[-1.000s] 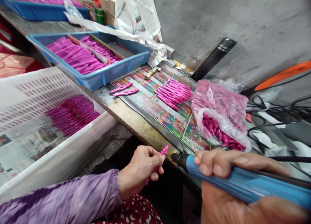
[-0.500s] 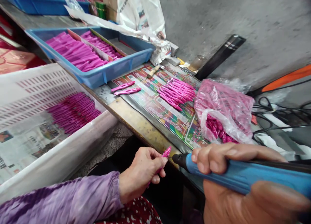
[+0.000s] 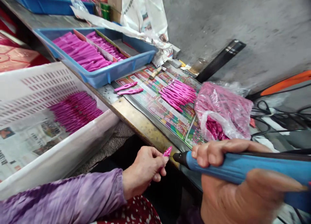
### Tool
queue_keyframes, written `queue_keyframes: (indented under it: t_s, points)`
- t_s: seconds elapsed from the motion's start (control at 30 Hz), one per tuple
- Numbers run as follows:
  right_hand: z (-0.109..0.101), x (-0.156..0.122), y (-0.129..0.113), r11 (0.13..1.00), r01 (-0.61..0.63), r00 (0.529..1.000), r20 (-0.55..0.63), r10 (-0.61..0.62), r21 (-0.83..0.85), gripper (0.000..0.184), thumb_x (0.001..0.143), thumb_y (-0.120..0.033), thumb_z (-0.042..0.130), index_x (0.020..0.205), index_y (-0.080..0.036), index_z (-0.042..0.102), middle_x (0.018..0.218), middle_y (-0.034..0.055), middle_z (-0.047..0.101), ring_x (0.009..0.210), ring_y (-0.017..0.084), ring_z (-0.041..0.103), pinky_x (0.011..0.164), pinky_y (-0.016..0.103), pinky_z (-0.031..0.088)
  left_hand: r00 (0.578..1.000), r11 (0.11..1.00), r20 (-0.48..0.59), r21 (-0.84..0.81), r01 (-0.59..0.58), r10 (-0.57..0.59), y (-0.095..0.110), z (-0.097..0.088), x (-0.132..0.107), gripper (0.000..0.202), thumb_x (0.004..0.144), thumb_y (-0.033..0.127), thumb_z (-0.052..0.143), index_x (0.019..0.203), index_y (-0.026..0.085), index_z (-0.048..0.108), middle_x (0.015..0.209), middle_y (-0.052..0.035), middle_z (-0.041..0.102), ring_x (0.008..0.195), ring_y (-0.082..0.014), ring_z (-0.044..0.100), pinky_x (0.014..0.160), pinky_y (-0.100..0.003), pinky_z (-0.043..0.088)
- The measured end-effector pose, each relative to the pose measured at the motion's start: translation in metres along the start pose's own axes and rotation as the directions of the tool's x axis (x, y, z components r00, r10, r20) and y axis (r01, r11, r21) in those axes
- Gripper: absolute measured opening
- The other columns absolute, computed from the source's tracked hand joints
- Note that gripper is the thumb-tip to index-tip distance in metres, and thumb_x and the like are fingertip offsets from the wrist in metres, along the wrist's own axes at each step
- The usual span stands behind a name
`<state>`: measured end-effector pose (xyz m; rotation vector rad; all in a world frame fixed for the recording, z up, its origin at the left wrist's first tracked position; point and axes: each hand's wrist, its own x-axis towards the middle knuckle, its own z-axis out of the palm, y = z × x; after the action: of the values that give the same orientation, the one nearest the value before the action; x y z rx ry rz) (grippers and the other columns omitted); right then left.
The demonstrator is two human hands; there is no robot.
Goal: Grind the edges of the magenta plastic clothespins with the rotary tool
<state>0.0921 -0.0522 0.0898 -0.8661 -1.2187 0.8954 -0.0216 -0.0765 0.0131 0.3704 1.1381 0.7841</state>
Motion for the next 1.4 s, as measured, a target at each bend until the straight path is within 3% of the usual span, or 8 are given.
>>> queue_keyframes:
  t_s: [0.57, 0.77, 0.97, 1.1, 1.3, 1.37, 1.4]
  points:
    - [0.005, 0.000, -0.006, 0.999, -0.029, 0.996, 0.087, 0.027, 0.018, 0.043, 0.082, -0.063, 0.082, 0.081, -0.023, 0.065, 0.063, -0.0049, 0.058, 0.056, 0.013, 0.055, 0.063, 0.032, 0.052, 1.000, 1.000, -0.003, -0.012, 0.020, -0.020, 0.004, 0.001, 0.001, 0.031, 0.098, 0.013, 0.060, 0.068, 0.016, 0.054, 0.051, 0.0049, 0.055, 0.035, -0.0017, 0.032, 0.040, -0.018, 0.019]
    - [0.012, -0.001, -0.003, 1.000, -0.009, 0.999, 0.032, 0.010, -0.019, 0.043, 0.082, -0.061, 0.082, 0.084, -0.023, 0.062, 0.063, -0.0054, 0.058, 0.056, 0.014, 0.055, 0.062, 0.033, 0.050, 1.000, 1.000, -0.021, -0.004, 0.017, -0.017, 0.004, 0.002, 0.000, 0.031, 0.098, 0.013, 0.061, 0.067, 0.016, 0.055, 0.050, 0.0045, 0.055, 0.035, -0.0020, 0.034, 0.040, -0.017, 0.021]
    - [0.015, -0.003, 0.003, 0.998, 0.020, 0.995, 0.094, -0.015, -0.059, 0.039, 0.090, -0.060, 0.073, 0.089, -0.023, 0.061, 0.069, -0.0053, 0.058, 0.058, 0.014, 0.056, 0.064, 0.034, 0.050, 0.998, 1.000, -0.056, 0.023, 0.015, -0.014, 0.006, 0.004, -0.003, 0.032, 0.096, 0.016, 0.065, 0.066, 0.016, 0.054, 0.049, 0.0044, 0.054, 0.035, -0.0029, 0.036, 0.039, -0.017, 0.023]
    - [0.011, -0.008, 0.003, 0.998, 0.012, 0.998, 0.066, -0.008, -0.056, 0.043, 0.087, -0.063, 0.075, 0.089, -0.021, 0.062, 0.069, -0.0045, 0.057, 0.060, 0.014, 0.056, 0.065, 0.034, 0.050, 0.999, 1.000, -0.030, 0.021, 0.014, -0.014, 0.007, 0.002, -0.001, 0.030, 0.095, 0.018, 0.067, 0.068, 0.017, 0.053, 0.048, 0.0049, 0.054, 0.034, -0.0023, 0.034, 0.039, -0.017, 0.021]
    - [-0.008, -0.009, -0.002, 1.000, -0.006, 1.000, 0.008, 0.006, 0.013, 0.053, 0.077, -0.073, 0.081, 0.083, -0.023, 0.064, 0.064, -0.0044, 0.056, 0.057, 0.015, 0.053, 0.062, 0.034, 0.052, 0.998, 0.995, 0.045, 0.094, -0.044, 0.040, -0.004, -0.006, 0.002, 0.024, 0.091, 0.030, 0.071, 0.079, 0.020, 0.053, 0.053, 0.0048, 0.058, 0.036, -0.0062, 0.039, 0.040, -0.019, 0.023]
    - [-0.020, -0.006, 0.001, 0.998, 0.027, 0.999, 0.025, -0.028, 0.051, 0.051, 0.078, -0.072, 0.080, 0.084, -0.023, 0.066, 0.063, -0.0040, 0.055, 0.055, 0.014, 0.051, 0.060, 0.035, 0.054, 0.990, 0.968, 0.064, 0.211, -0.134, 0.123, -0.004, -0.015, 0.000, 0.018, 0.092, 0.029, 0.067, 0.081, 0.021, 0.055, 0.053, 0.0044, 0.058, 0.038, -0.0086, 0.041, 0.041, -0.021, 0.026]
    - [-0.026, -0.005, 0.003, 0.995, 0.061, 0.997, 0.044, -0.064, 0.074, 0.049, 0.080, -0.070, 0.079, 0.085, -0.023, 0.067, 0.063, -0.0039, 0.055, 0.054, 0.014, 0.051, 0.060, 0.035, 0.054, 0.974, 0.930, 0.066, 0.290, -0.227, 0.217, -0.001, -0.021, -0.001, 0.017, 0.092, 0.028, 0.066, 0.081, 0.020, 0.057, 0.054, 0.0035, 0.059, 0.041, -0.0099, 0.044, 0.044, -0.022, 0.029]
